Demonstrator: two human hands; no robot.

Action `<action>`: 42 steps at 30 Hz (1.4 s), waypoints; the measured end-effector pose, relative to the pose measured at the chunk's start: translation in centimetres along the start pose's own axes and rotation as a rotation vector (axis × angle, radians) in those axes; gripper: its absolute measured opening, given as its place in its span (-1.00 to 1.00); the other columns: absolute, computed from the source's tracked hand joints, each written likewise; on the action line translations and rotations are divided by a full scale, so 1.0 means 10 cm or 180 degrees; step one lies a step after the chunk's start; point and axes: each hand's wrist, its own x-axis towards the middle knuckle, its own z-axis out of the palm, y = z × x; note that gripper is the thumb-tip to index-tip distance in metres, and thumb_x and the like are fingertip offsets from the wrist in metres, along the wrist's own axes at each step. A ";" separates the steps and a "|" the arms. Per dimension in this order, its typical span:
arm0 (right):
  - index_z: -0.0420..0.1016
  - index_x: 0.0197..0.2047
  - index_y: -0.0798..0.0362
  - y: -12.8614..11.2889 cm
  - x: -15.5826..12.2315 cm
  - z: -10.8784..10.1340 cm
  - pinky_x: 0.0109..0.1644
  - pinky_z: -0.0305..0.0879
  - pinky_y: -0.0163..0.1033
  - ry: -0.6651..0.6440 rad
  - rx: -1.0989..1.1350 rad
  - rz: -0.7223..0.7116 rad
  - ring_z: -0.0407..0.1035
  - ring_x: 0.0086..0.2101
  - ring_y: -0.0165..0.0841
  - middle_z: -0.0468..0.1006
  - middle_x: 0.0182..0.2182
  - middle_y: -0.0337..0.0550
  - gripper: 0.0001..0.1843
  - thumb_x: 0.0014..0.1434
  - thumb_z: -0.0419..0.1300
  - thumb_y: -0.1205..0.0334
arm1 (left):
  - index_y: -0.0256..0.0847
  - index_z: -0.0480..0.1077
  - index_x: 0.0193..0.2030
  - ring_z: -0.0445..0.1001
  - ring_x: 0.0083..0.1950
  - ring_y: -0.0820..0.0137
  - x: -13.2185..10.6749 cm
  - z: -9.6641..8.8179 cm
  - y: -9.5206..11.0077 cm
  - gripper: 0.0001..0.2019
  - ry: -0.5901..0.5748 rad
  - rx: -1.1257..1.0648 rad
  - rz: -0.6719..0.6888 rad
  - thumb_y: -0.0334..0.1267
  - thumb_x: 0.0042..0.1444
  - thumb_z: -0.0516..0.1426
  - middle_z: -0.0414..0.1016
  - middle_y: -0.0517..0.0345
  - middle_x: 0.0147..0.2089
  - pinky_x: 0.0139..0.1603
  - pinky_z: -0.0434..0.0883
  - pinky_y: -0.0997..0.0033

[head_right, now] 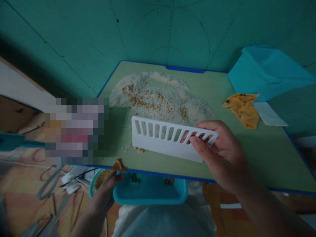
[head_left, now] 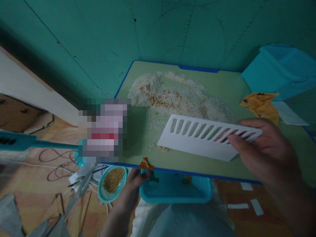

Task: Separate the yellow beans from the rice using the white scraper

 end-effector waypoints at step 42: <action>0.61 -0.38 -0.32 -0.14 -0.40 -0.21 -0.60 0.51 -0.24 0.0056 -0.0701 0.0172 0.54 -0.58 -0.21 0.67 -0.51 -0.31 -0.86 -0.09 0.36 0.12 | -0.09 0.61 -0.33 0.31 0.31 -0.06 -0.03 0.15 0.05 -0.77 -0.0060 0.0067 0.0159 -0.28 -0.23 0.33 0.69 0.10 -0.07 0.30 0.25 0.03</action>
